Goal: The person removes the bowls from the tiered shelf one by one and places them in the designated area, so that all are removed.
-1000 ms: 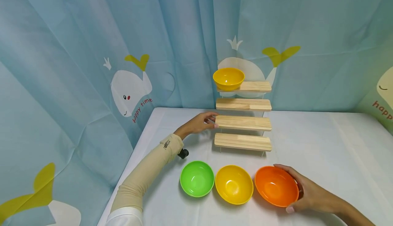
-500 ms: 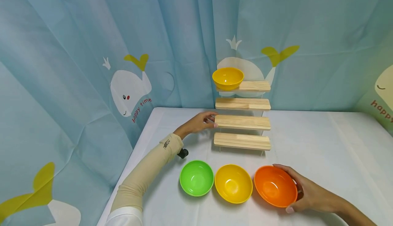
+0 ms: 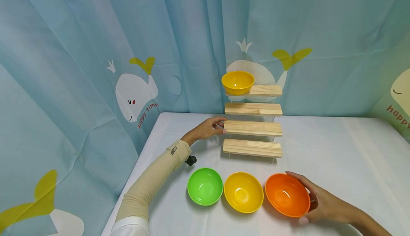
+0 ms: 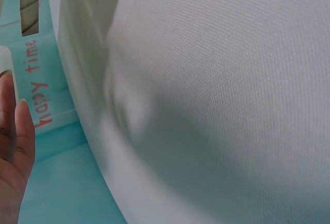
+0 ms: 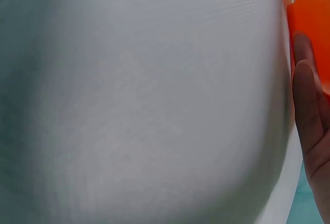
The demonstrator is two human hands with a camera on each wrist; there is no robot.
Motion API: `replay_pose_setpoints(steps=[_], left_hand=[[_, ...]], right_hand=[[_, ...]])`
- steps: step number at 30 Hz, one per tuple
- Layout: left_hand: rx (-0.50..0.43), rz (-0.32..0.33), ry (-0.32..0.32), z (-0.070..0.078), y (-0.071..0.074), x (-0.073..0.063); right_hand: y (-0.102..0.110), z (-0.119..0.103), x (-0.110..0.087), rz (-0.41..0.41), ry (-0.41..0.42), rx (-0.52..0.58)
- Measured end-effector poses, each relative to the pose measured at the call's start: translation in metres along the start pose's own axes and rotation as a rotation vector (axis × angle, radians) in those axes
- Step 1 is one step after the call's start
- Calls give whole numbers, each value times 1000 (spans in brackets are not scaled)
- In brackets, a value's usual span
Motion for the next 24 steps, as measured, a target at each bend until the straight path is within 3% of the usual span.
replay_pose_setpoints(steps=[3, 8, 16, 24], left_hand=[[-2, 0, -3, 1, 0, 0], [6, 2, -7, 2, 0, -1], [5, 3, -5, 2, 0, 0], [-7, -2, 2, -2, 0, 2]], right_hand=[[4, -1, -2, 16, 8, -15], [13, -8, -3, 10, 108, 4], [45, -29, -4, 67, 187, -55], [80, -55, 4, 179, 152, -172]])
Point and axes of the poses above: each hand's wrist, its own x-axis towards the middle knuckle, its own y-axis out of the back of the hand, z = x × y, the point moved 9 cm from there along x, towards the middle knuckle, and after that the axes turned 11 degrees about -z, right-handed, at the moved point
